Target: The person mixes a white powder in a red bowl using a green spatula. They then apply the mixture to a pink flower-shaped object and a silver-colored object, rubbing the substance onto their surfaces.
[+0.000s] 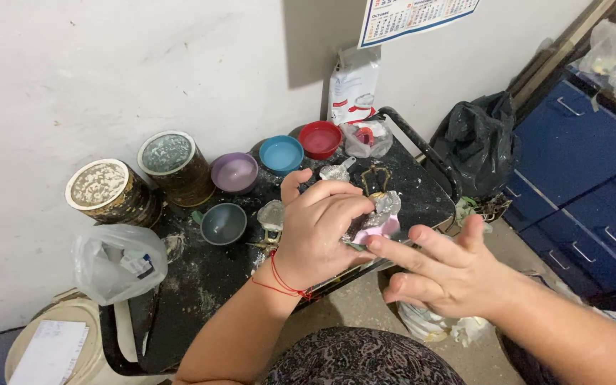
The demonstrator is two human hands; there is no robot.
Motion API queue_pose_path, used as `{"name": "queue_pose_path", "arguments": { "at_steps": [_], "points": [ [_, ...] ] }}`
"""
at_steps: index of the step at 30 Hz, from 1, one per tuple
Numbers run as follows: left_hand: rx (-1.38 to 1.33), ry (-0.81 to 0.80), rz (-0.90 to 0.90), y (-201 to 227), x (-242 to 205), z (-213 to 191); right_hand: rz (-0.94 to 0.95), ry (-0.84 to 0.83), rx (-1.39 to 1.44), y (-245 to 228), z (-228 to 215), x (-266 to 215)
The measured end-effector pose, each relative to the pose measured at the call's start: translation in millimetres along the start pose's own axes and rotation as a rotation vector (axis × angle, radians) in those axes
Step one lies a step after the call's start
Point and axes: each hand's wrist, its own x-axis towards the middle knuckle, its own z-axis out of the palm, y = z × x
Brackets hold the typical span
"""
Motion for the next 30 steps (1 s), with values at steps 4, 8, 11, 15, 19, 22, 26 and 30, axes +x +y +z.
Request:
{"name": "queue_pose_path", "arguments": {
  "at_steps": [4, 8, 11, 15, 19, 22, 26, 30],
  "points": [
    [0.008, -0.006, 0.008, -4, -1, 0, 0.08, 0.014, 0.128, -7, -13, 14],
    [0.051, 0.014, -0.015, -6, 0, 5, 0.258, 0.101, 0.368, -9, -11, 14],
    [0.042, 0.009, 0.021, -3, 0, 7, 0.271, 0.14, 0.373, -13, -1, 11],
    [0.011, 0.015, 0.016, -5, 2, 7, 0.318, 0.208, 0.292, -14, -3, 11],
    [0.129, 0.038, 0.007, -8, 3, 7, 0.323, 0.295, 0.365, -15, 0, 11],
    [0.147, 0.063, 0.046, 0, 12, 2, 0.356, 0.399, 0.37, -27, 17, 24],
    [0.225, 0.047, 0.038, 6, 15, 4, 0.477, 0.249, 0.401, -51, 20, 33],
    [0.305, 0.032, 0.027, 4, 13, 8, 0.568, 0.087, 0.294, -70, 23, 30]
  ]
}}
